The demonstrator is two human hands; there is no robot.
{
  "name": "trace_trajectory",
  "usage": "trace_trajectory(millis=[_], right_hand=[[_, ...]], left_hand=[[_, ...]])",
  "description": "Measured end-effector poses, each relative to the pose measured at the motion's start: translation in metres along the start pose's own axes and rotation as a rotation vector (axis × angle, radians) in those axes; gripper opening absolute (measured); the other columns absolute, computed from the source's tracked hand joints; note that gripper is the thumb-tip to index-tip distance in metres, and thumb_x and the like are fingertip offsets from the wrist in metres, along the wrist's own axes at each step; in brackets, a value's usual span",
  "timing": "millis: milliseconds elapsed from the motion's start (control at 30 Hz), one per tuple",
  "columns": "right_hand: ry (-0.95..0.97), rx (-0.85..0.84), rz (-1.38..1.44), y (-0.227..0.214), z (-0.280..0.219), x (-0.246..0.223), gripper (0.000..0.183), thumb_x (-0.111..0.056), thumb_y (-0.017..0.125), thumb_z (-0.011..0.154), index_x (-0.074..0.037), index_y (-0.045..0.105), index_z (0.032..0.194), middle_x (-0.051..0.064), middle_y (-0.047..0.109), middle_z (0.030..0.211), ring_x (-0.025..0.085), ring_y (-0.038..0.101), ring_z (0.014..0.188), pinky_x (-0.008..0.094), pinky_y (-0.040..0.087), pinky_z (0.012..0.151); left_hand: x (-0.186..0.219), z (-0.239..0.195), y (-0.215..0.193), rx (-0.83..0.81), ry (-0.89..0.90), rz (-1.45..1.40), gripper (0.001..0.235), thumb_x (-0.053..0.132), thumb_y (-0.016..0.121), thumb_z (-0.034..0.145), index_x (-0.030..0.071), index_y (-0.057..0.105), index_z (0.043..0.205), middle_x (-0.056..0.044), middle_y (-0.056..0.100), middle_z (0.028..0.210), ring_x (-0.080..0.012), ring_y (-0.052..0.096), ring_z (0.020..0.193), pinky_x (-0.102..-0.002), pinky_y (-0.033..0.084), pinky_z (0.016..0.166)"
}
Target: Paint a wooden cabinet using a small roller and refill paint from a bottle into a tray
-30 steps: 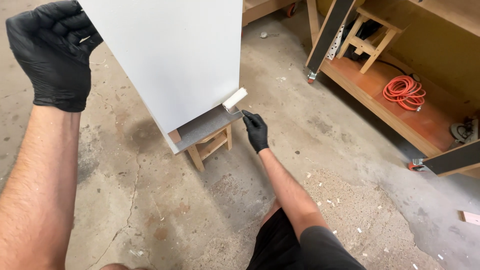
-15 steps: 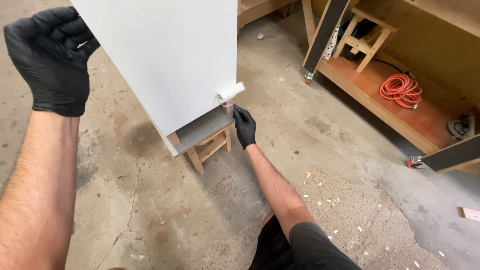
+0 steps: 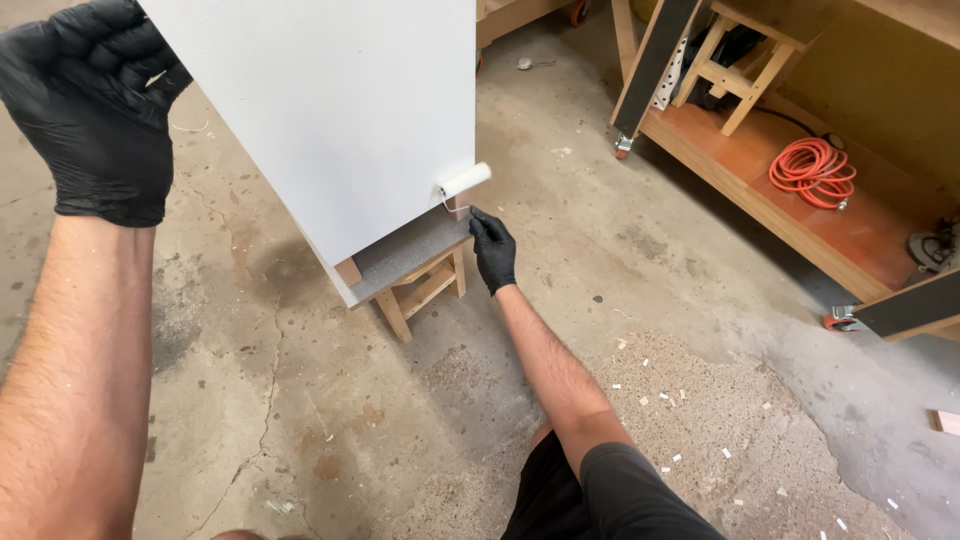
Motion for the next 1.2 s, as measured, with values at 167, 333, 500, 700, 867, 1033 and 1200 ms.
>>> trace_trajectory(millis=[167,333,500,700,867,1033,1200], right_hand=[[-0.111,-0.053,-0.073,0.017,0.046,-0.076,0.027,-0.023,0.068,0.099,-0.014,0.071,0.125,0.007,0.073,0.124,0.022,0.072,0.11,0.035,0.062,0.1],[0.132,-0.028,0.006,0.007,0.008,-0.032,0.029,-0.02,0.068,0.098,-0.012,0.072,0.126,0.007,0.073,0.125,0.02,0.068,0.109,0.03,0.06,0.093],[-0.114,-0.15,-0.249,-0.037,0.001,-0.018,0.024,-0.013,0.071,0.098,-0.014,0.075,0.121,0.004,0.07,0.109,0.018,0.066,0.103,0.029,0.057,0.096],[-0.521,-0.339,-0.666,-0.041,0.072,-0.105,0.026,-0.015,0.078,0.096,-0.025,0.078,0.119,-0.003,0.065,0.095,0.014,0.063,0.084,0.028,0.052,0.076],[-0.736,-0.407,-0.77,0.026,0.04,-0.159,0.023,-0.017,0.081,0.095,-0.028,0.081,0.115,-0.007,0.067,0.093,0.012,0.064,0.076,0.026,0.05,0.065],[-1.054,-0.535,-0.698,0.124,-0.025,-0.189,0.028,-0.017,0.071,0.101,-0.035,0.074,0.122,-0.005,0.061,0.087,0.015,0.061,0.071,0.031,0.043,0.054],[-0.958,-0.621,-0.803,0.081,0.024,-0.189,0.023,-0.022,0.072,0.102,-0.035,0.076,0.12,-0.004,0.065,0.087,0.016,0.061,0.07,0.033,0.045,0.051]], left_hand=[[-0.016,0.018,-0.017,-0.041,0.007,-0.059,0.032,0.046,0.055,0.071,0.018,0.069,0.079,-0.001,0.074,0.087,-0.0159,0.073,0.086,-0.034,0.059,0.086],[-0.005,0.01,-0.009,-0.066,0.07,-0.061,0.02,0.042,0.06,0.076,0.022,0.059,0.078,0.005,0.067,0.087,-0.013,0.068,0.088,-0.034,0.055,0.084],[-0.007,0.017,-0.005,-0.109,0.06,-0.106,0.017,0.036,0.06,0.076,0.022,0.053,0.072,0.004,0.056,0.076,-0.0145,0.063,0.08,-0.034,0.05,0.079],[-0.007,0.019,-0.007,-0.119,0.179,-0.071,0.017,0.038,0.06,0.085,0.023,0.056,0.08,0.004,0.061,0.08,-0.0149,0.065,0.08,-0.038,0.059,0.079],[-0.008,0.015,-0.003,-0.091,0.162,-0.07,0.016,0.036,0.06,0.083,0.02,0.06,0.082,0.001,0.068,0.083,-0.0187,0.074,0.083,-0.037,0.06,0.077],[-0.01,0.02,-0.004,-0.118,0.204,-0.041,0.019,0.04,0.057,0.085,0.021,0.062,0.084,0.001,0.068,0.082,-0.0182,0.071,0.081,-0.038,0.062,0.079],[-0.015,0.025,-0.006,-0.108,0.204,-0.05,0.024,0.042,0.057,0.085,0.019,0.062,0.086,-0.001,0.07,0.082,-0.0197,0.073,0.08,-0.038,0.063,0.078]])
Point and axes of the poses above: each hand's wrist, its own z-axis towards the middle knuckle, its own y-axis out of the palm, x = y × z, the point moved 9 cm from there along z, towards the middle knuckle
